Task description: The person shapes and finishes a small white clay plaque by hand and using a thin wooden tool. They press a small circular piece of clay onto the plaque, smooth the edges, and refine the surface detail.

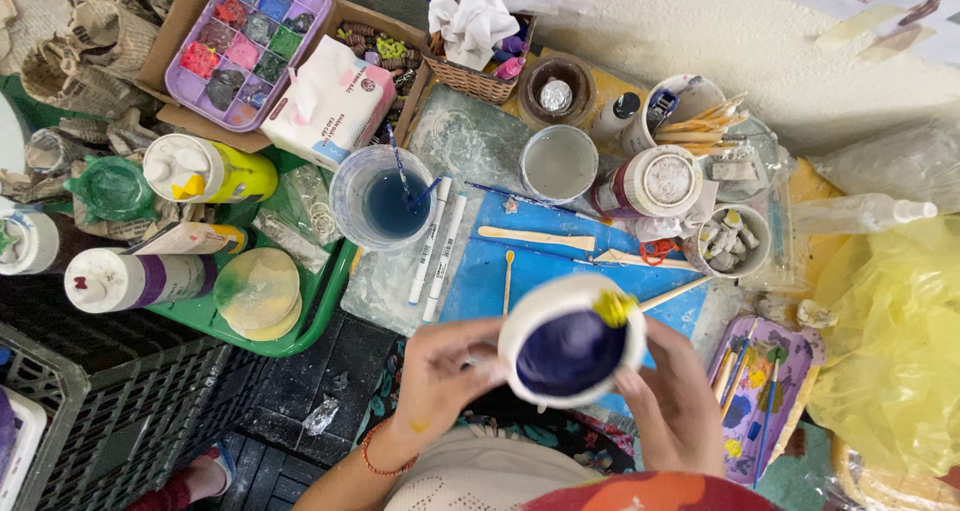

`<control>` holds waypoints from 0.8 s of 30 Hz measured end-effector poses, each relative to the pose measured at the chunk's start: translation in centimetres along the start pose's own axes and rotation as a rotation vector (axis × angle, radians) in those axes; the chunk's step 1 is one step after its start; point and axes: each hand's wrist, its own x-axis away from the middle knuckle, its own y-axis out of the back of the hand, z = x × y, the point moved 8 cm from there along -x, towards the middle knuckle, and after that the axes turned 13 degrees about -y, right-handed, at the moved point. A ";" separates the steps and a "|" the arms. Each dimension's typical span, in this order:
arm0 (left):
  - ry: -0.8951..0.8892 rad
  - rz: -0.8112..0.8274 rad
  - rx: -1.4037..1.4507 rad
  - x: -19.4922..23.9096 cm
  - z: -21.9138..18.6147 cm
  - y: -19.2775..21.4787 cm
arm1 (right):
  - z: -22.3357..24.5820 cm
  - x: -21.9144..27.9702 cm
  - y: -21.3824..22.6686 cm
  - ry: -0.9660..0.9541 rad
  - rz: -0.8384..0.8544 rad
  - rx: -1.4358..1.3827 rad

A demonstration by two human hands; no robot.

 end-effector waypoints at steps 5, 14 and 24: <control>0.086 -0.153 -0.069 -2.4 3.0 3.1 | 0.5 -5.4 -4.3 -0.063 0.132 -0.100; 0.004 -0.275 -0.028 -2.2 2.4 4.8 | 2.4 -11.4 -11.7 0.144 0.090 -0.176; -0.075 -0.221 -0.104 -1.9 2.5 4.6 | 3.8 -15.3 -15.5 0.257 -0.032 -0.028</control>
